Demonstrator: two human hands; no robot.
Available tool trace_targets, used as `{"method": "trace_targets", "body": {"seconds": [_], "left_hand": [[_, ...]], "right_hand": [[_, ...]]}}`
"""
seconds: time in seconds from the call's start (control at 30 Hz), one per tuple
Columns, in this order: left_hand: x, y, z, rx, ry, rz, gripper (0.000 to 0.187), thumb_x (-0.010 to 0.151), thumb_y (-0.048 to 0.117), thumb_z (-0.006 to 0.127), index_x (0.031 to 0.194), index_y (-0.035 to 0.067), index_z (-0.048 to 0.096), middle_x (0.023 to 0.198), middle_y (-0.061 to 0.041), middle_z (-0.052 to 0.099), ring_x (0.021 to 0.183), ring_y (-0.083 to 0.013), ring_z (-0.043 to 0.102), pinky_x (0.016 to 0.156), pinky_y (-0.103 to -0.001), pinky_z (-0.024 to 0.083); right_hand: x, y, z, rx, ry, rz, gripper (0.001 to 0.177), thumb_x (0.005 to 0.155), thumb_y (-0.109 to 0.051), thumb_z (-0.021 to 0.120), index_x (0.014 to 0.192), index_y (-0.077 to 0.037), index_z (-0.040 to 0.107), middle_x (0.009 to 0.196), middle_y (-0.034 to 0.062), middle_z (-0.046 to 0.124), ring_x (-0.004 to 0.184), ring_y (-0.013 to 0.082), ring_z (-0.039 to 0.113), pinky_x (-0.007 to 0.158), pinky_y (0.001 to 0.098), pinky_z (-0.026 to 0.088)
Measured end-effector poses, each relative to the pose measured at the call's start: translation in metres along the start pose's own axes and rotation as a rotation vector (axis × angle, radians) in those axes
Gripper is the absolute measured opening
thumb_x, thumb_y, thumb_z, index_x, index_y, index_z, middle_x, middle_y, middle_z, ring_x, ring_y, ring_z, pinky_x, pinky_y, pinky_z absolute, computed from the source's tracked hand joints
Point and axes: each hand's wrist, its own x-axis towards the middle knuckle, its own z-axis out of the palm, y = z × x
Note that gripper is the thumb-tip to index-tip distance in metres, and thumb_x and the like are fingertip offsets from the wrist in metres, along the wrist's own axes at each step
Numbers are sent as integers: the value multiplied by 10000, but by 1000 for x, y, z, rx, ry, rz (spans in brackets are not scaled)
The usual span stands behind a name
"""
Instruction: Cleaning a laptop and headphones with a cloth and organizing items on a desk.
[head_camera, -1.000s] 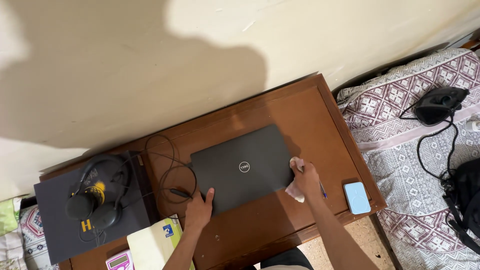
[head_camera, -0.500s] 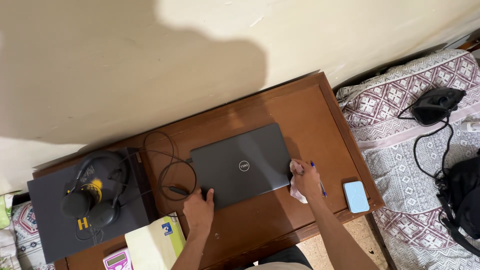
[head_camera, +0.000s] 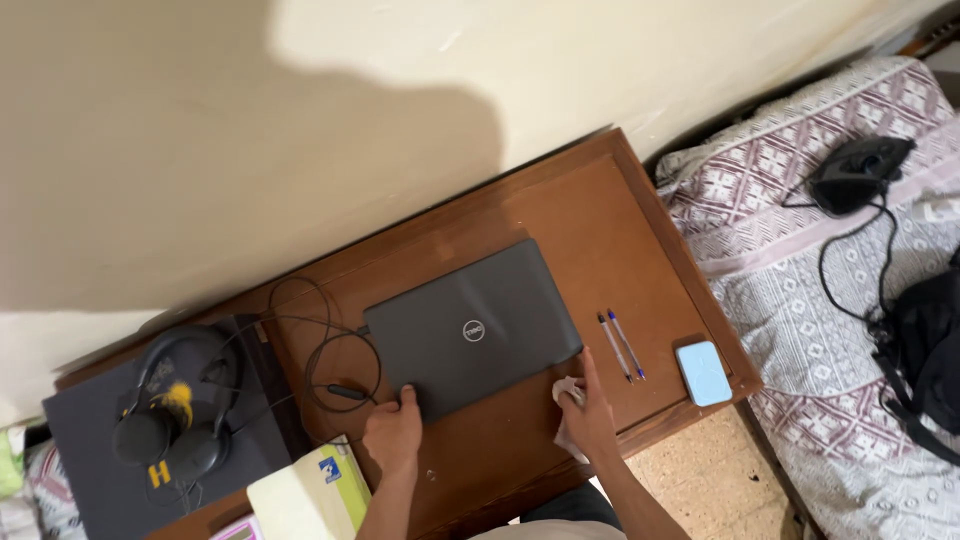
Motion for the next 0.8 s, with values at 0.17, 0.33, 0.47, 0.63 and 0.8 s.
{"method": "trace_targets", "body": {"seconds": [0.17, 0.33, 0.47, 0.63, 0.8], "left_hand": [[7, 4, -8, 81, -34, -105, 629, 894, 606, 656, 1104, 31, 800, 1139, -212, 756, 1130, -376, 698, 1039, -456, 524], [4, 16, -18, 15, -152, -130, 671, 944, 630, 602, 1114, 4, 769, 1113, -236, 754, 1066, -383, 718, 993, -476, 535], [5, 3, -16, -50, -91, -73, 625, 938, 594, 621, 1149, 23, 763, 1162, -223, 688, 1083, -375, 635, 960, -487, 498], [-8, 30, -40, -164, -206, -178, 662, 949, 556, 631, 1139, -68, 746, 1123, -244, 736, 979, -356, 740, 830, -453, 621], [-3, 31, -48, -236, -236, -177, 663, 945, 534, 653, 1243, -58, 668, 1186, -201, 657, 1037, -310, 680, 748, -412, 651]], "right_hand": [[10, 5, -6, 128, -59, 121, 881, 823, -147, 660, 1613, -307, 303, 1253, 150, 689, 1204, 302, 674, 1018, 393, 508], [3, 21, -10, 153, -82, -114, 868, 847, -105, 648, 1617, -197, 258, 1458, 170, 535, 1342, 299, 530, 1063, 387, 434], [-15, 12, -10, 101, -142, -268, 818, 839, -62, 620, 1594, -118, 310, 1294, 177, 598, 1217, 311, 590, 1020, 382, 467], [-19, -20, -5, -242, -197, -323, 686, 856, -138, 634, 1513, -144, 438, 1049, 135, 638, 1007, 349, 643, 870, 429, 535], [-21, -49, -12, -545, -125, -343, 474, 913, -253, 647, 1381, -204, 594, 1019, 87, 635, 950, 351, 655, 755, 481, 567]]}}
